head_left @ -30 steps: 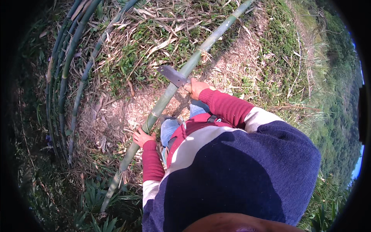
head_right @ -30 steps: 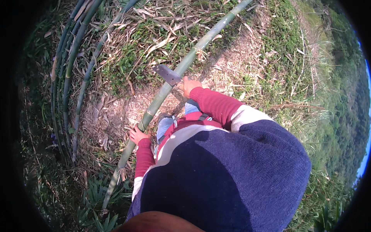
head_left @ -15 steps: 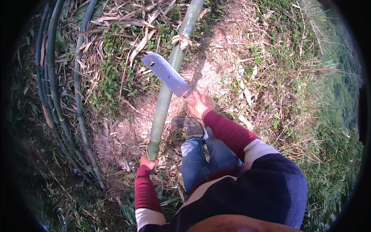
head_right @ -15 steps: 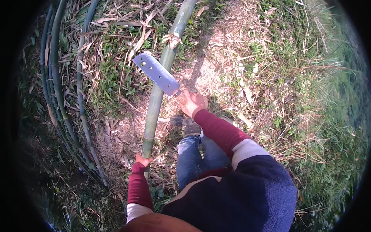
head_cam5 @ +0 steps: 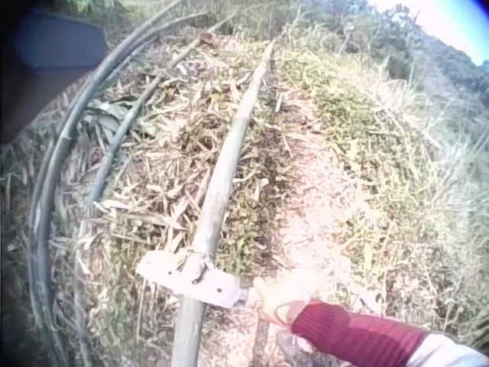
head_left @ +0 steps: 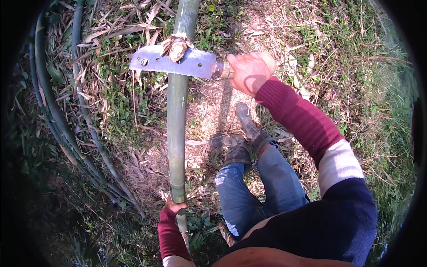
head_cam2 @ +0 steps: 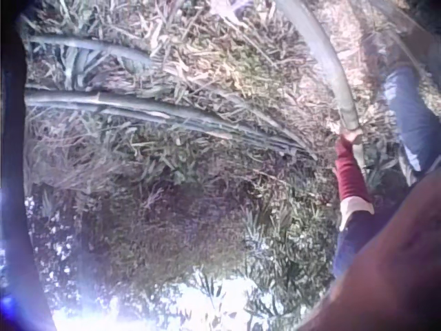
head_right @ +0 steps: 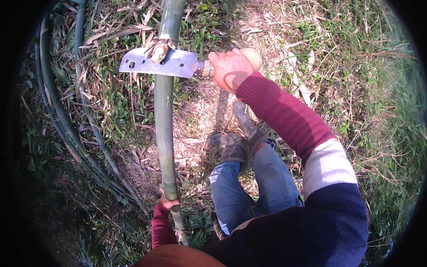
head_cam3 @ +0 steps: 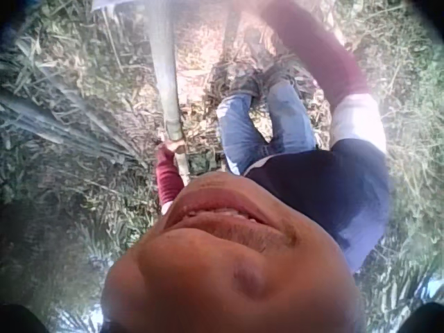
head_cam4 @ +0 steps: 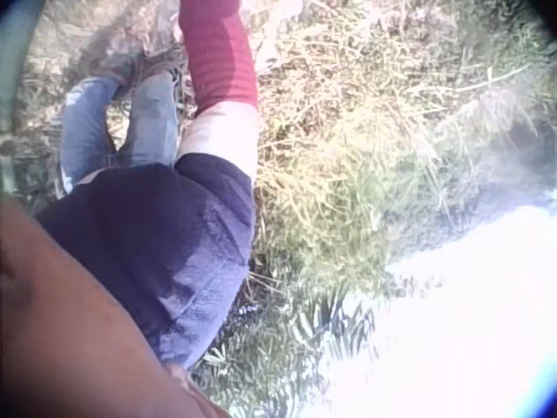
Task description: The person uses a large machete to chop a long bamboo pole into smaller sections. They hold the pole steady with one hand while striking it with the machete in the other hand, creating a pile of cut bamboo pieces on the ground.
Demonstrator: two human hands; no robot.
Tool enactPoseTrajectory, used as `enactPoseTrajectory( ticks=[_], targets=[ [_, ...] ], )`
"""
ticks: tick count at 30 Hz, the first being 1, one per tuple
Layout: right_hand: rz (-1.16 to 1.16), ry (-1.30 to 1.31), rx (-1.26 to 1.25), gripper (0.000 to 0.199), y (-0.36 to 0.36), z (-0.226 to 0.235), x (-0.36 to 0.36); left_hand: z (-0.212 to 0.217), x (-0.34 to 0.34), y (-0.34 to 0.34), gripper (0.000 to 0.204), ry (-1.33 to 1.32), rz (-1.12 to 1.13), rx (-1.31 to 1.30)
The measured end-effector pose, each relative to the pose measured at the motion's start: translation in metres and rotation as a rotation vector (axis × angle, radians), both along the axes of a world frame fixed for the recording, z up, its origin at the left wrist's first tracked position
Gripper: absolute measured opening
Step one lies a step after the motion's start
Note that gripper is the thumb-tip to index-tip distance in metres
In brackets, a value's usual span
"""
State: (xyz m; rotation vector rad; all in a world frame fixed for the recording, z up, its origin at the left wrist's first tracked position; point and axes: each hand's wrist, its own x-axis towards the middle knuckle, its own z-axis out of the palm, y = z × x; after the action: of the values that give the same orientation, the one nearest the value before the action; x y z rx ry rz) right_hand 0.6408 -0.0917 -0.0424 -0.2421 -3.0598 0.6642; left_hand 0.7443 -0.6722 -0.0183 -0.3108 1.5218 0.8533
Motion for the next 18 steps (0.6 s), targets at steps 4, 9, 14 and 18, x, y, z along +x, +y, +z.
enactPoseTrajectory(
  ticks=[4, 9, 14, 18],
  targets=[
    [0.104, -0.1, -0.13, 0.039, -0.072, 0.005, 0.028, 0.0, 0.004, -0.007, 0.033, -0.014, 0.003, -0.007],
    [0.458, -0.234, 0.107, 0.018, -0.017, 0.001, 0.002, -0.009, 0.012, -0.021, 0.033, 0.02, -0.018, -0.03],
    [-0.138, -0.315, 0.006, 0.029, -0.04, 0.025, 0.009, -0.004, 0.007, 0.009, 0.021, 0.01, 0.143, 0.048],
    [0.366, -0.145, 0.087, 0.024, -0.129, 0.014, 0.04, 0.0, 0.006, 0.007, 0.023, 0.069, 0.062, 0.118]
  ],
)
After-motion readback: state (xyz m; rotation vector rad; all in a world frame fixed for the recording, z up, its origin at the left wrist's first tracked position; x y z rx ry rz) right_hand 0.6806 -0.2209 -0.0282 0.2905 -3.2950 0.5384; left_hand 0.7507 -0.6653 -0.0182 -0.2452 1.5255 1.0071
